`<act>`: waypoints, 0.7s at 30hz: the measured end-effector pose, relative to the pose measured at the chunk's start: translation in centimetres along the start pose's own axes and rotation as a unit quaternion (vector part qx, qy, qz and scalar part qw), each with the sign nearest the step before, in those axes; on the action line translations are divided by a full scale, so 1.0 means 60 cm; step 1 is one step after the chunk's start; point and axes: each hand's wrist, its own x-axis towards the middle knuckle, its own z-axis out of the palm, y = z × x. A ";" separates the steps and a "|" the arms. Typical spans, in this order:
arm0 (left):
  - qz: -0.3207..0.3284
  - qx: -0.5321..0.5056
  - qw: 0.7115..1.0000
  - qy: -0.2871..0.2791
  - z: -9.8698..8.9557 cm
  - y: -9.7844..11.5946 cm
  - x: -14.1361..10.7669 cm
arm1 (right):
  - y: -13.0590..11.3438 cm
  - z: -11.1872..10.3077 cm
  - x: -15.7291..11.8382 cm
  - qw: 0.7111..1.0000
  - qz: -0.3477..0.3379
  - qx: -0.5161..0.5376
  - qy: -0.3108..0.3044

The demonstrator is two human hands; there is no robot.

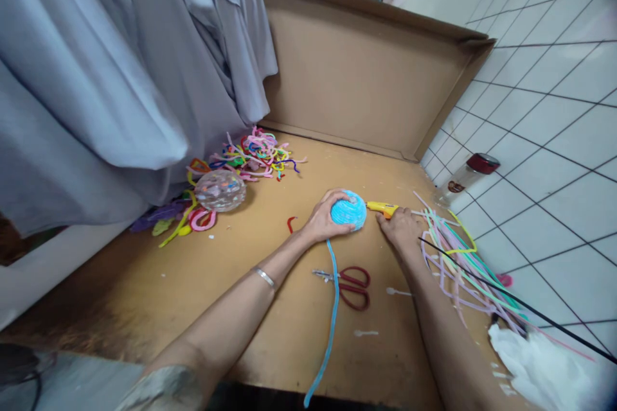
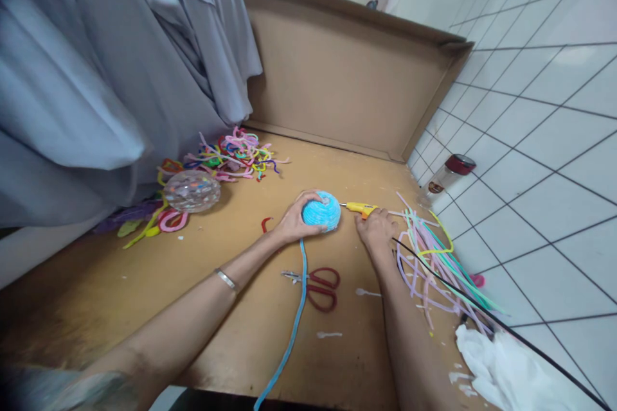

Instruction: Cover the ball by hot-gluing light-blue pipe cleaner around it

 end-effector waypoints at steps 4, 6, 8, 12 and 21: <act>0.002 0.009 1.000 0.001 0.002 -0.004 0.000 | -0.011 -0.025 0.002 0.991 -0.075 0.096 0.058; 0.002 0.010 1.000 0.001 0.003 -0.004 0.000 | -0.022 -0.040 0.003 0.963 -0.136 0.217 0.089; 0.000 0.011 1.000 0.001 0.003 -0.003 -0.001 | -0.036 -0.056 0.001 0.924 -0.183 0.318 0.104; -0.009 0.011 1.000 0.008 0.003 -0.001 -0.001 | -0.060 -0.086 -0.014 0.881 -0.237 0.396 0.101; -0.055 -0.024 0.998 0.032 -0.015 -0.006 0.008 | -0.082 -0.149 -0.087 0.921 -0.273 0.259 -0.103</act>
